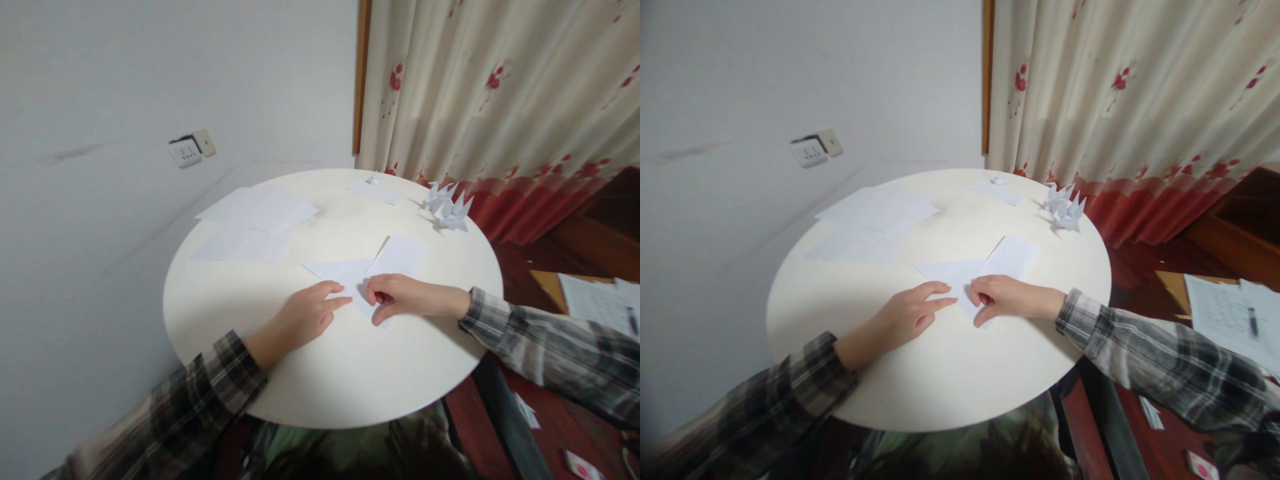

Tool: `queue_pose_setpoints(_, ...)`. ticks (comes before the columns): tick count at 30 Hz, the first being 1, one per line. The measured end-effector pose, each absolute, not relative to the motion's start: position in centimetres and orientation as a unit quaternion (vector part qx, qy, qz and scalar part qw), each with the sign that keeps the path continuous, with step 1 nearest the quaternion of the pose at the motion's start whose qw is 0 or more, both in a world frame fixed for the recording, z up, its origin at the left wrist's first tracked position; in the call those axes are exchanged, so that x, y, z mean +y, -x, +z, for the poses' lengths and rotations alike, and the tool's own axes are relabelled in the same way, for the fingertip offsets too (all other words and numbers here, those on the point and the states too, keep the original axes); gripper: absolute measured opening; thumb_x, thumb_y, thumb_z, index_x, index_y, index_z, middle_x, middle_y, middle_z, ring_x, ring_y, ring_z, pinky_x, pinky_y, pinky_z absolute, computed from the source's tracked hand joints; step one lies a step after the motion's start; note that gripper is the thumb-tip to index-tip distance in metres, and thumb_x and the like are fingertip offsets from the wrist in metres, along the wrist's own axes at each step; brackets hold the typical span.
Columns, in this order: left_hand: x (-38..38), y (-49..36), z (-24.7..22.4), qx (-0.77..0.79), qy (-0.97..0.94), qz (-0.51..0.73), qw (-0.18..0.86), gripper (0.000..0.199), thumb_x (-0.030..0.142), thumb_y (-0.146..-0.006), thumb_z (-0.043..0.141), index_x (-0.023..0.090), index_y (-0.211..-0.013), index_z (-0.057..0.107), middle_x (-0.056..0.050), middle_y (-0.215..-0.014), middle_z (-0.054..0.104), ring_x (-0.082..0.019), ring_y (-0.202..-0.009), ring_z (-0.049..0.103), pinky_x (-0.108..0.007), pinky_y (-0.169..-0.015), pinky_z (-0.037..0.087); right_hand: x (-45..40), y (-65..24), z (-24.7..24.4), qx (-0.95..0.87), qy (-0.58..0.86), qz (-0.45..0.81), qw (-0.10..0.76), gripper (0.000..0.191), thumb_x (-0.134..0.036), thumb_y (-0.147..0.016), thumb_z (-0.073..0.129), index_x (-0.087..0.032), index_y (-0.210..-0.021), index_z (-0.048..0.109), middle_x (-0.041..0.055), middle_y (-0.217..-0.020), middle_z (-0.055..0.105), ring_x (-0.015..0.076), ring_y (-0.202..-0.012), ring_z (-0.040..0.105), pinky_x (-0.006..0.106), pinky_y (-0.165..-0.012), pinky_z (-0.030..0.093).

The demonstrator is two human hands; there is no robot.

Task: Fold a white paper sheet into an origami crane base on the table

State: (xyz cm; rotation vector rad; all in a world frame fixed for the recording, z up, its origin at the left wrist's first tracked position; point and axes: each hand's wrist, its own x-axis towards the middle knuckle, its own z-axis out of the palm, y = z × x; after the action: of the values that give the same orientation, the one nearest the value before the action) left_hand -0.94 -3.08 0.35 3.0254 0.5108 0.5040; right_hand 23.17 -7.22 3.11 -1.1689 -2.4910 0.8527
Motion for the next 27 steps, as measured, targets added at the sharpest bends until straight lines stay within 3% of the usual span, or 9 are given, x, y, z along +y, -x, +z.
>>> queue_pose_setpoints(20, -3.2, 1.0, 0.4, 0.173, -0.974, 0.145, 0.022, 0.049, -0.001, -0.072, 0.042, 0.018, -0.115, 0.058, -0.01, -0.116, 0.055, -0.02, -0.106, 0.054, -0.036, -0.089, 0.048, -6.7, -23.7, 3.5, -0.868, 0.371, 0.321, 0.074, 0.035, -0.034, -0.066, 0.075, -0.017, -0.084, 0.05, -0.0021, -0.078, 0.044, 0.0109, -0.069, 0.04, 0.023, -0.063, 0.033)
queue_pose_setpoints(27, -3.4, 1.2, 0.2, 0.172, -0.973, 0.155, 0.021, 0.05, -0.001, -0.072, 0.041, 0.019, -0.115, 0.058, -0.01, -0.116, 0.055, -0.02, -0.107, 0.054, -0.036, -0.089, 0.048, -6.0, -23.5, 4.0, -0.841, 0.381, 0.383, 0.027, 0.028, -0.019, -0.064, 0.073, -0.016, -0.083, 0.053, -0.003, -0.076, 0.047, 0.0093, -0.068, 0.043, 0.02, -0.061, 0.035)
